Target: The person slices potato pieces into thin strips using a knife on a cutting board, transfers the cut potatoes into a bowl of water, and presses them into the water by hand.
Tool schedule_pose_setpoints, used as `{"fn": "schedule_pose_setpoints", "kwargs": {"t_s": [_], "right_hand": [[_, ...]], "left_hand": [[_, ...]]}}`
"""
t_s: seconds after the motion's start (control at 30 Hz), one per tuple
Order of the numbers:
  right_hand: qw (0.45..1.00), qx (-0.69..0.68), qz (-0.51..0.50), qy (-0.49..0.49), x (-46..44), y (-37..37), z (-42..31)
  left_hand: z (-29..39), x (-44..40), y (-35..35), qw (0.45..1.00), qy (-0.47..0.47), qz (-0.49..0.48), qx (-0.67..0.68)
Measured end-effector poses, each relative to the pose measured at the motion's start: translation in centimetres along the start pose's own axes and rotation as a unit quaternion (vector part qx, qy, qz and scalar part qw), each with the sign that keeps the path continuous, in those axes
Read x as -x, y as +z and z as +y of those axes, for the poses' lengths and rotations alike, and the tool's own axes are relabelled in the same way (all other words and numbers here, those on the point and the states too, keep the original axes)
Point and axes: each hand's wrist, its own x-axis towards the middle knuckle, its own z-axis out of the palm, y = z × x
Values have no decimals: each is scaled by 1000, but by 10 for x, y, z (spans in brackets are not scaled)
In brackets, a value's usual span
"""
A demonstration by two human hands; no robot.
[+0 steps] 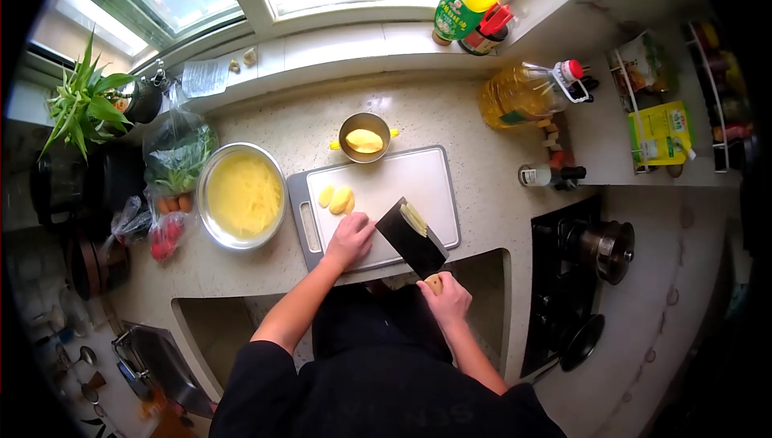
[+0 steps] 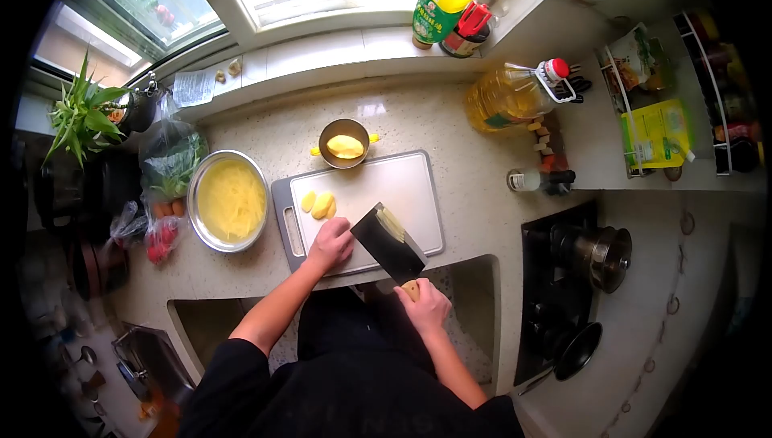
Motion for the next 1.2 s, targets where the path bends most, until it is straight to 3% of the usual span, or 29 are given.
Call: {"fn": "schedule_pose_setpoints", "kwargs": {"t_s": [0.23,0.43,0.67,0.77,0.97,1.07,1.17,1.2], "right_hand": [[999,-8,37,-38,-1,-29,11],[996,-14,42,-81,-6,-37,19],[987,-15,-13,-158,-29,-34,3],[975,-9,-62,-216,-42,-27,-26],[932,-11,-82,-354,-65,2,-100],[922,-9,-90,-377,-70,22,-133],[920,18,-109,-375,-75,39,-165],[920,21,-107,-377,-77,45,-176]], "left_hand": [[-7,-11,-1,998,-7,-23,-66],[9,5,-3,991,-89,-34,-99],[48,30,-73,941,-290,171,-39],[69,31,-130,939,-251,226,-69],[53,40,-186,959,-197,165,-121],[30,47,-208,958,-194,144,-151],[11,58,-226,947,-198,197,-162],[11,64,-235,953,-206,164,-148]]}}
